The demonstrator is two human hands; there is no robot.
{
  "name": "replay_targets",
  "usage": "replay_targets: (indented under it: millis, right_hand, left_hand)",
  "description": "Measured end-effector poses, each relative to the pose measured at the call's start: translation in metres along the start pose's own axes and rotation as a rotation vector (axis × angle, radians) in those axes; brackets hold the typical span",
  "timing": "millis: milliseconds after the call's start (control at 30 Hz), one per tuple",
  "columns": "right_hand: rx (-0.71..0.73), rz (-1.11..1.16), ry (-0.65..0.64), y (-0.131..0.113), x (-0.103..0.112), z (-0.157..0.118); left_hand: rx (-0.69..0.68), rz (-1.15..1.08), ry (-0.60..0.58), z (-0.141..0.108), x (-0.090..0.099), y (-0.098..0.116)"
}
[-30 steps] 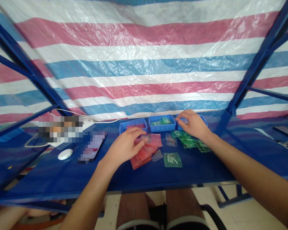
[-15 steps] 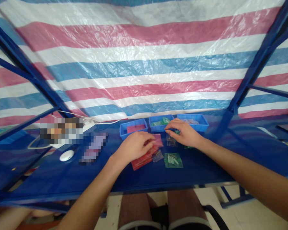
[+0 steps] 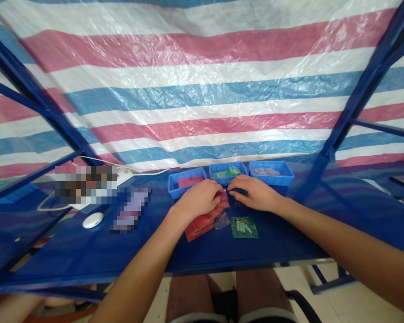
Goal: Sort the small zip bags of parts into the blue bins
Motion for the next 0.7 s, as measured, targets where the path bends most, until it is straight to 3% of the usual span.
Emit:
replay_targets:
  millis: [200,333,433,600,700]
  right_hand:
    - [-0.096,0.131,0.123,-0.003,0.008,0.001]
    - [-0.241,0.445,0.252,0.003,0.013,0.000]
    - [-0.278,0.690,0.336,0.011,0.014,-0.002]
    - [-0.339,0.741,0.412,0.029,0.017,-0.007]
    - [-0.370,0.706,0.417,0.033,0.018,-0.008]
  left_hand:
    - [-0.007,-0.038,0.041,0.005,0.013,0.006]
    - [-0.030,-0.153,0.186,0.012,0.037,0.013]
    - [-0.017,-0.356,0.328,0.018,0.048,0.013]
    - [0.015,-0.758,0.480,0.025,0.028,0.005]
    - [0.075,-0.842,0.526,0.023,0.007,-0.001]
Point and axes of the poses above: each hand's wrist, its own z-axis towards the middle knuckle, its own x-axis out of the back of the hand, y = z × x, the point moved 4 cm from there along z, towards the middle knuckle, and after that the axes turned 6 degrees about -y, right-handed, at the moved point
